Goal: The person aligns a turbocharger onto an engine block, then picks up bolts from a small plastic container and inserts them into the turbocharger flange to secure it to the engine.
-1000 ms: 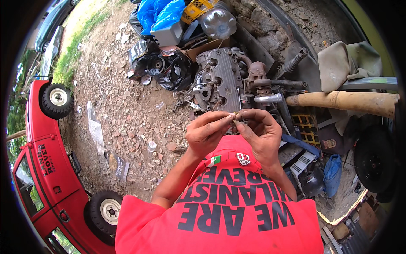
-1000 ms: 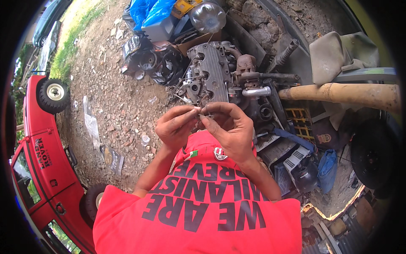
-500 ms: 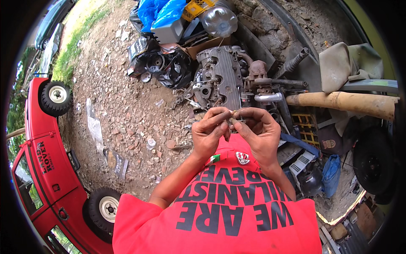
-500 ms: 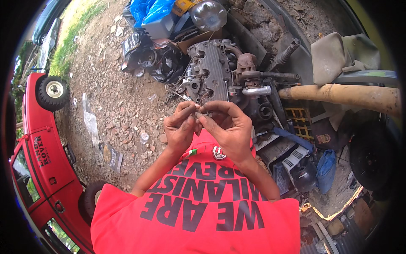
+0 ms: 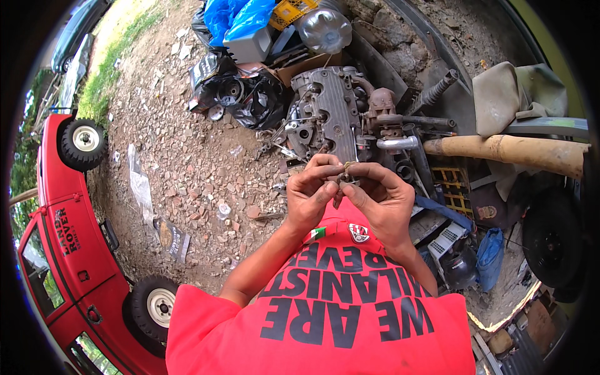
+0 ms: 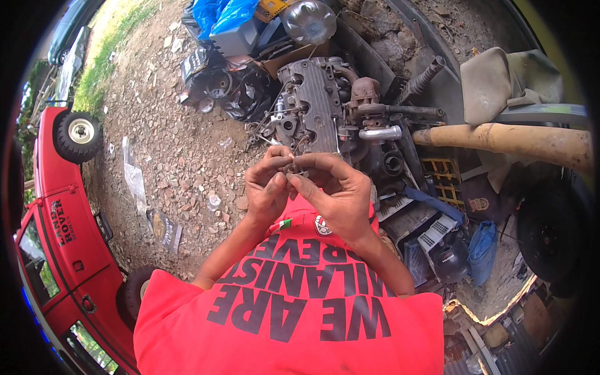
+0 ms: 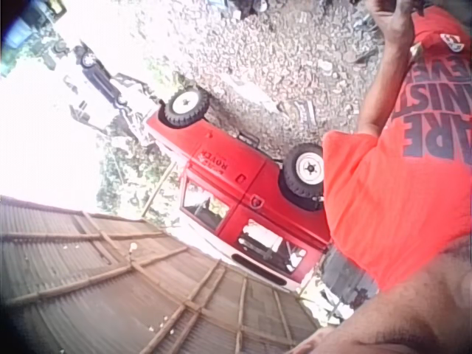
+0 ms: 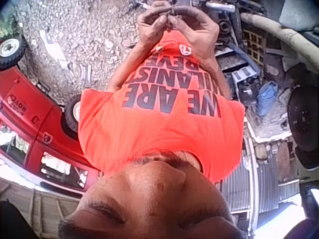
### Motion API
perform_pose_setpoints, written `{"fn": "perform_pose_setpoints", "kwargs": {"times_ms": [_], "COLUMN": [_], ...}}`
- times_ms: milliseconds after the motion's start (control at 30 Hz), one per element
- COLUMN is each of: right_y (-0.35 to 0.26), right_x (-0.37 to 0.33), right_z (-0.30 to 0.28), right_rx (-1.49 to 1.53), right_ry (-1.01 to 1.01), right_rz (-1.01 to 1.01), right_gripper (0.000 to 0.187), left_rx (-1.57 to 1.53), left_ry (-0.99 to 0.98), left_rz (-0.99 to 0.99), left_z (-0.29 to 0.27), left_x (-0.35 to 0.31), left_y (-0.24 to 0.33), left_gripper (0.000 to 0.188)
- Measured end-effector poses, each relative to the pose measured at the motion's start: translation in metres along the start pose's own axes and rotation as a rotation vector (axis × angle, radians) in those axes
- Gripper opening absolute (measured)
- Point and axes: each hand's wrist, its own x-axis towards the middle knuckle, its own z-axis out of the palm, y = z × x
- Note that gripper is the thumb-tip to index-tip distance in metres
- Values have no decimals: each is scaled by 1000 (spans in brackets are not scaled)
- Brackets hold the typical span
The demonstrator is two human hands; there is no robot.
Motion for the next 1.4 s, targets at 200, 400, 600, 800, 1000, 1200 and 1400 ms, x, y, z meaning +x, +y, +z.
{"fn": "perform_pose_setpoints", "kwargs": {"times_ms": [200,400,600,800,1000,1200,1400], "right_y": [-3,-10,-14,-12,-13,-14,-12], "right_x": [0,0,1,-3,-7,0,4], "right_z": [1,0,-3,1,2,-6,-8], "right_rx": [-141,-327,-519,-413,-337,-563,-597], "right_ry": [33,-6,-41,-1,-2,-36,-34], "right_rz": [-41,-119,-172,-106,-35,-265,-370], "right_gripper": [26,28,30,31,30,31,34], "left_rx": [60,2,-108,-314,-410,-472,-496], "left_ry": [-36,-41,-6,23,33,8,-1], "left_rz": [0,-18,-62,-182,-211,-231,-240], "left_z": [-6,-5,0,0,2,-3,-4], "left_x": [0,-3,-4,-5,-4,-4,-3], "left_y": [0,-3,-7,-10,-10,-10,-9], "left_gripper": [26,27,27,30,32,32,31]}}
